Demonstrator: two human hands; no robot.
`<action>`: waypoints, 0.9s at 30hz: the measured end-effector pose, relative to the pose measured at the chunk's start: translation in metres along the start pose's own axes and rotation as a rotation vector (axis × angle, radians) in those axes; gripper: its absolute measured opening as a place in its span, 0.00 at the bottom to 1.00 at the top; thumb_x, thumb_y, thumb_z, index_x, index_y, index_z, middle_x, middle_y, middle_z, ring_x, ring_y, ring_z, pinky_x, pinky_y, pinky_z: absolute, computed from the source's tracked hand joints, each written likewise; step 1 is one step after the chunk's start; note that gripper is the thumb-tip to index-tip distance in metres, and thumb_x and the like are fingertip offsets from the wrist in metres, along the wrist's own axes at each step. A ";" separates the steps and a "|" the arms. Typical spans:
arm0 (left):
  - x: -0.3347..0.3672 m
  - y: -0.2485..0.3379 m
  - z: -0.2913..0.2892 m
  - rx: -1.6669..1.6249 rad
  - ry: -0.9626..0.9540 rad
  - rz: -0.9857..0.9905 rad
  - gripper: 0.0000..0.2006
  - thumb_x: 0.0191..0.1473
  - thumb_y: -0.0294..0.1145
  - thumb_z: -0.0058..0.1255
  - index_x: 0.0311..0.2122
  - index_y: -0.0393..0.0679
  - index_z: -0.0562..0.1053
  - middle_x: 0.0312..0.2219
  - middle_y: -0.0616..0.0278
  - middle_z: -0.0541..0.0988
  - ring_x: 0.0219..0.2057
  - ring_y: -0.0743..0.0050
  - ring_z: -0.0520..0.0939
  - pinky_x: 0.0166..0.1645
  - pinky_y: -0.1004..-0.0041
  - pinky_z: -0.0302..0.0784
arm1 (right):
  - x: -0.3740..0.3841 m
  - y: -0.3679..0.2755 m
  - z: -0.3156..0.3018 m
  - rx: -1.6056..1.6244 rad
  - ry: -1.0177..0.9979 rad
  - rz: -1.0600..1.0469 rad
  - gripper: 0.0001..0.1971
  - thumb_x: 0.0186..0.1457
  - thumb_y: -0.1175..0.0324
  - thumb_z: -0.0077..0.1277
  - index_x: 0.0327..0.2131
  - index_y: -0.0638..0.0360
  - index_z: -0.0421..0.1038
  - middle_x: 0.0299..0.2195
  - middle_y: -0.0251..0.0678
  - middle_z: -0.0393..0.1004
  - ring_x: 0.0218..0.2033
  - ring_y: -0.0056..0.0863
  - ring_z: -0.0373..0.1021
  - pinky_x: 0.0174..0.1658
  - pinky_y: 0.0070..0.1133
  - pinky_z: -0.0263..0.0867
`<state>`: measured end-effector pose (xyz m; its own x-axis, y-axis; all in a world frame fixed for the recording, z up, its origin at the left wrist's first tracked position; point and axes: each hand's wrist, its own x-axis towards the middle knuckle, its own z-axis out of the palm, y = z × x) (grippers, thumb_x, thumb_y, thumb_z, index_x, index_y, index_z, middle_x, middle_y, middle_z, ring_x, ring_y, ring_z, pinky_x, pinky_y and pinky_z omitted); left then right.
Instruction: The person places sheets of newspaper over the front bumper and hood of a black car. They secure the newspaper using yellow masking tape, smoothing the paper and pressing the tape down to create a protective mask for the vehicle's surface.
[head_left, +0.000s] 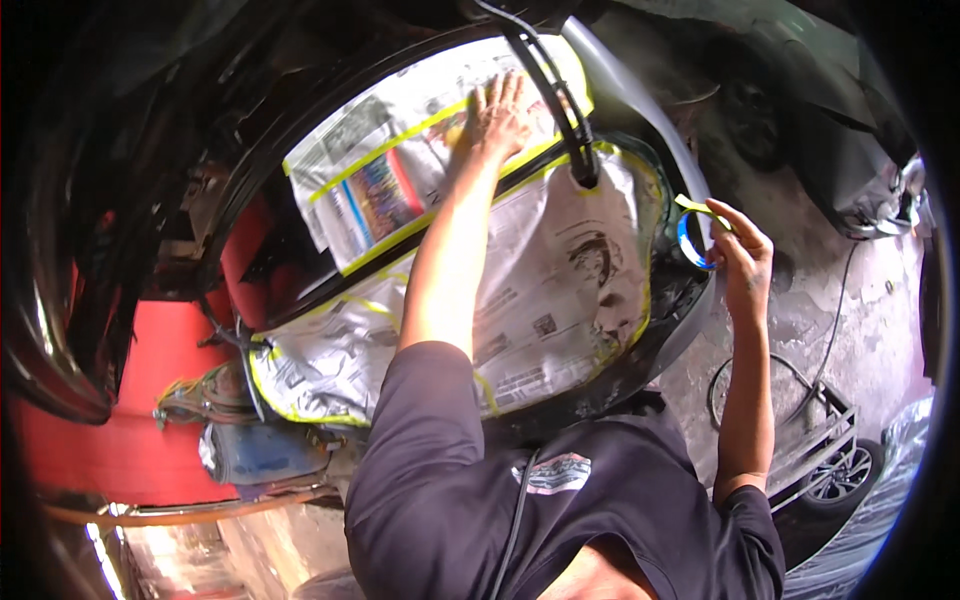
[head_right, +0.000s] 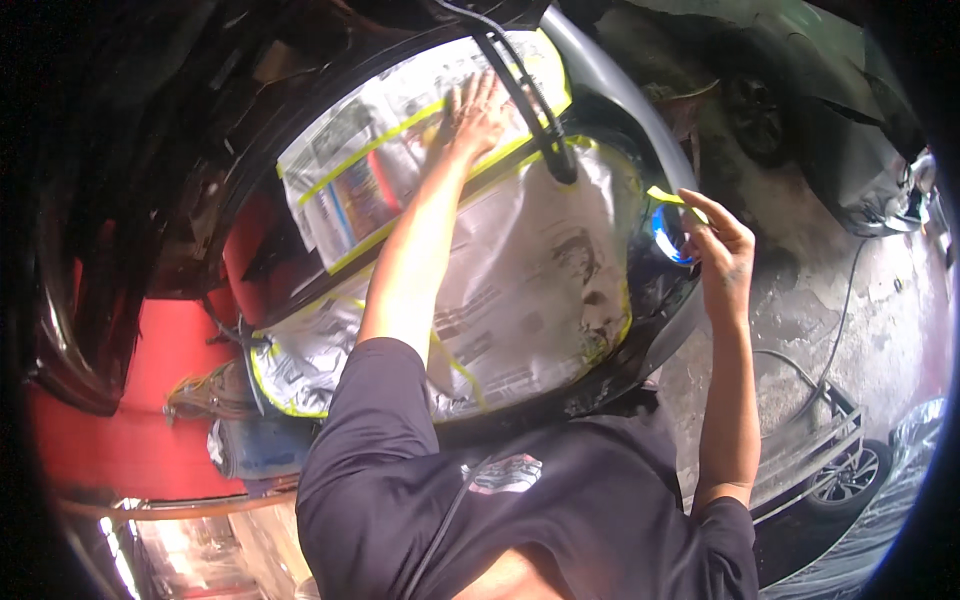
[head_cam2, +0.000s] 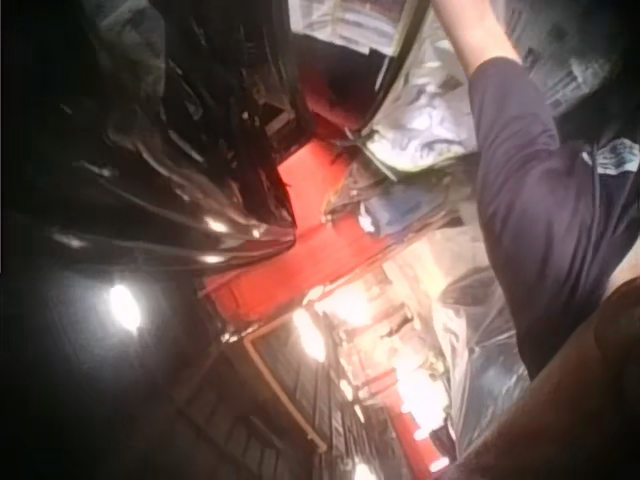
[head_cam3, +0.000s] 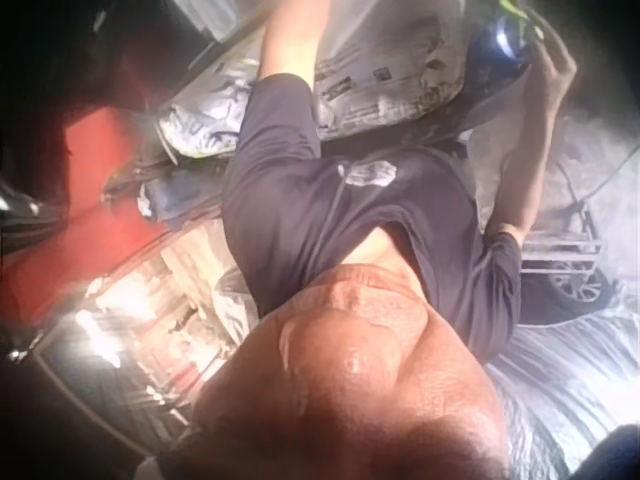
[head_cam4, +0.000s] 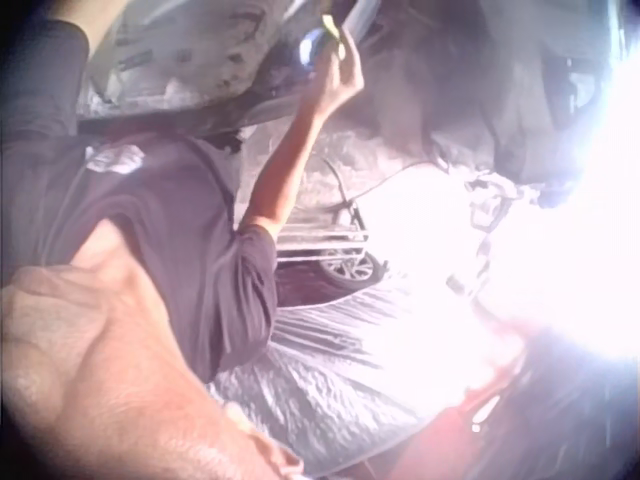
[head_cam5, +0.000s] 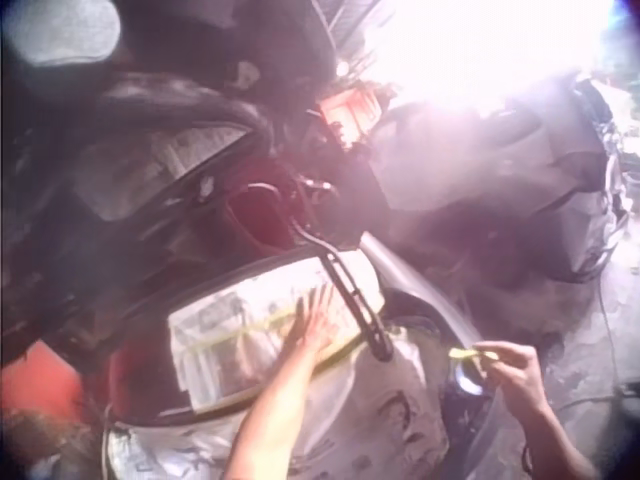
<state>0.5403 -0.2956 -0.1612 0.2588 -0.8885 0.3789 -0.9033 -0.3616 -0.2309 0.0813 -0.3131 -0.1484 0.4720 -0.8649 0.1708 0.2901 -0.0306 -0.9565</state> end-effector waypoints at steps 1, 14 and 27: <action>-0.020 -0.024 -0.003 -0.154 0.078 -0.043 0.37 0.68 0.57 0.33 0.73 0.46 0.51 0.73 0.58 0.51 0.74 0.54 0.47 0.75 0.43 0.35 | -0.005 -0.002 0.003 -0.006 -0.003 0.011 0.16 0.60 0.75 0.54 0.51 0.61 0.80 0.26 0.23 0.74 0.23 0.09 0.63 0.28 0.12 0.59; -0.162 -0.140 -0.068 -0.065 0.004 -0.293 0.39 0.70 0.60 0.27 0.72 0.38 0.50 0.73 0.50 0.49 0.74 0.51 0.48 0.76 0.51 0.39 | -0.038 -0.022 0.013 -0.076 -0.012 -0.026 0.15 0.61 0.74 0.55 0.51 0.61 0.79 0.28 0.25 0.75 0.24 0.10 0.65 0.30 0.12 0.60; -0.235 -0.235 -0.076 0.146 0.070 -0.602 0.34 0.67 0.54 0.41 0.69 0.41 0.58 0.70 0.44 0.55 0.72 0.42 0.53 0.71 0.41 0.48 | -0.093 -0.008 -0.021 -0.067 0.032 0.087 0.16 0.63 0.70 0.55 0.52 0.65 0.77 0.31 0.22 0.74 0.26 0.08 0.61 0.29 0.11 0.54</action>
<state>0.6660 0.0199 -0.1284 0.6808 -0.4979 0.5372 -0.5484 -0.8327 -0.0768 0.0175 -0.2426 -0.1620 0.4659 -0.8813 0.0797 0.1924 0.0130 -0.9812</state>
